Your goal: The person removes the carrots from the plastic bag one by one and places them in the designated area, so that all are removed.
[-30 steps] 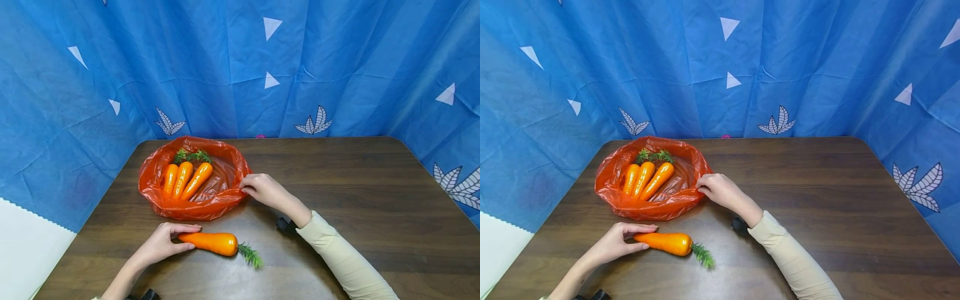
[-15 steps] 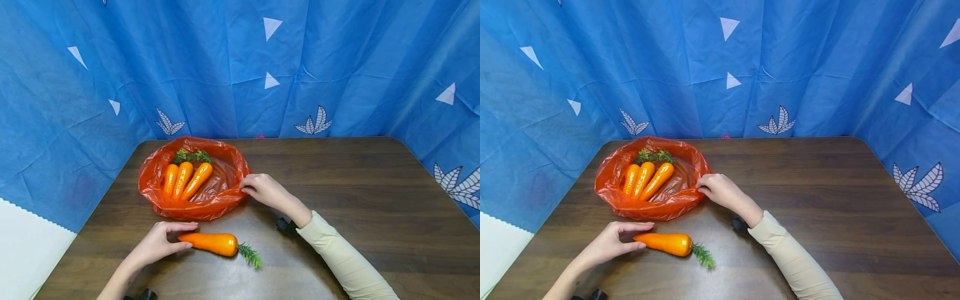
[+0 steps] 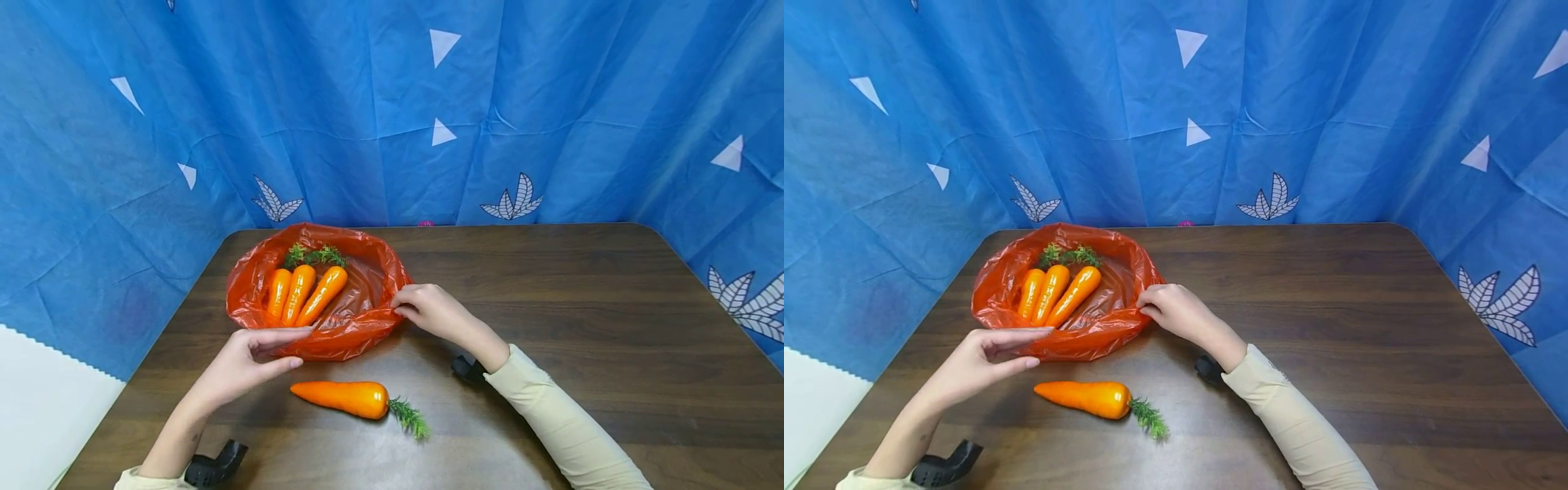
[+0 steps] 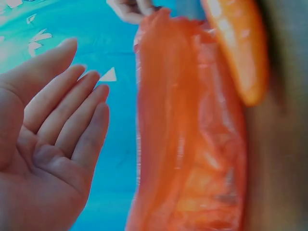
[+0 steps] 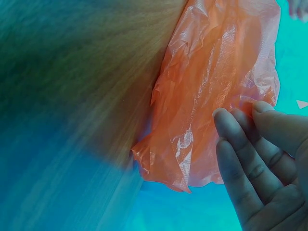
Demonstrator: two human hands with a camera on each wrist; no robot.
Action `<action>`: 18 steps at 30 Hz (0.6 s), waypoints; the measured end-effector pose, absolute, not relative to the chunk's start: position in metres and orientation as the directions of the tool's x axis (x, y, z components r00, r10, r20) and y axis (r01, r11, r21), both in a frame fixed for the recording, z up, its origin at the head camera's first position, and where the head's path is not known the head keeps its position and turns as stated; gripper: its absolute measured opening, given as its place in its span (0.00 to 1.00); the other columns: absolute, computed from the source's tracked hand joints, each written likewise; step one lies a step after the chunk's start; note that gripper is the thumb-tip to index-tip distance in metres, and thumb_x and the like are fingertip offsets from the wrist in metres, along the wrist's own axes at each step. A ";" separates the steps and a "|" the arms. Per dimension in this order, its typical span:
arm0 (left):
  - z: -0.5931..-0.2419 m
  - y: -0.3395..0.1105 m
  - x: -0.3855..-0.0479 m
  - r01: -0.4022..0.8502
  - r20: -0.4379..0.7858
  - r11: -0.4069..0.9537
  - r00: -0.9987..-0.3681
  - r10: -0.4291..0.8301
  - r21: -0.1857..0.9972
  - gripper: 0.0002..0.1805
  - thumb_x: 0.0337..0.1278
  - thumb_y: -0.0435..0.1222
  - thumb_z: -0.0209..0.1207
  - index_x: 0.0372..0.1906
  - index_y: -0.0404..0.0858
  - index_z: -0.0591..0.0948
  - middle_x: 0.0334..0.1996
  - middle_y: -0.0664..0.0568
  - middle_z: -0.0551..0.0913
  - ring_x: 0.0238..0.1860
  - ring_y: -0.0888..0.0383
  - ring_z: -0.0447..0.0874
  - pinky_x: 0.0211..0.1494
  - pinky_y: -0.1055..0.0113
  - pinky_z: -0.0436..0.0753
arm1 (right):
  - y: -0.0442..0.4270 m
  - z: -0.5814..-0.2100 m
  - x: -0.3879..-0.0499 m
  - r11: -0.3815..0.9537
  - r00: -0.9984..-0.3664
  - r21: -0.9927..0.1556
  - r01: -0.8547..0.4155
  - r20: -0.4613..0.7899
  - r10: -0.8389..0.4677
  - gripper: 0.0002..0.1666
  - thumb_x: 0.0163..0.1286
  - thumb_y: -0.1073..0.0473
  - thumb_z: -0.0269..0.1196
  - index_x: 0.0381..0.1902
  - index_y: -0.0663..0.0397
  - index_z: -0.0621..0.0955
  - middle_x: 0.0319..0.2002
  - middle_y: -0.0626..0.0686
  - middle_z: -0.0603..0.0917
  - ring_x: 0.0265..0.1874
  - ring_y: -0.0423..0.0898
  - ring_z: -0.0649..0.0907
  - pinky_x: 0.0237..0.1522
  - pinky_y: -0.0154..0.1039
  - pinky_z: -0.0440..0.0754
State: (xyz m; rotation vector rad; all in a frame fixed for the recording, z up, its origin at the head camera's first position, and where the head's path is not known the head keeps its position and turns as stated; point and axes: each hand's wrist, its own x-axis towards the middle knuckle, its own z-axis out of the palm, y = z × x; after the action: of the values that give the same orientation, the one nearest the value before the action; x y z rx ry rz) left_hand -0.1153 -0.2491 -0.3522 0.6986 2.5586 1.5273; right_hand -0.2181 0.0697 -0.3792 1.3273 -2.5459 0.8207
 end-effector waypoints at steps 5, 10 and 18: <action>-0.345 -0.247 -0.140 0.294 0.165 0.437 -0.937 0.309 0.850 0.21 0.55 0.35 0.64 0.54 0.35 0.80 0.49 0.46 0.81 0.50 0.50 0.79 0.46 0.69 0.79 | 0.070 -0.379 -0.218 0.457 -0.593 -0.394 -0.798 0.375 -0.712 0.05 0.61 0.65 0.65 0.36 0.53 0.84 0.35 0.48 0.83 0.33 0.41 0.80 0.41 0.31 0.79; -0.353 -0.251 -0.169 0.249 0.125 0.518 -0.957 0.262 0.818 0.23 0.56 0.37 0.64 0.56 0.32 0.78 0.51 0.40 0.79 0.52 0.44 0.77 0.48 0.67 0.78 | 0.071 -0.379 -0.218 0.452 -0.595 -0.404 -0.795 0.375 -0.711 0.05 0.61 0.65 0.66 0.36 0.54 0.84 0.35 0.48 0.83 0.33 0.41 0.80 0.41 0.31 0.79; -0.370 -0.254 -0.193 0.206 0.075 0.569 -0.966 0.246 0.796 0.24 0.56 0.36 0.63 0.57 0.30 0.76 0.53 0.39 0.78 0.53 0.45 0.76 0.51 0.59 0.76 | 0.070 -0.380 -0.219 0.457 -0.598 -0.404 -0.792 0.369 -0.711 0.06 0.61 0.64 0.66 0.37 0.53 0.84 0.36 0.48 0.83 0.33 0.41 0.80 0.42 0.31 0.79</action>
State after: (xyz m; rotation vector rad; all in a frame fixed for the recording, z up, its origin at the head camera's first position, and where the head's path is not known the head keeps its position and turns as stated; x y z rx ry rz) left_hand -0.1931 -0.2537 -0.3696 0.3957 2.7435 1.3821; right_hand -0.2189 0.0705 -0.3802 1.3267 -2.5530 0.8275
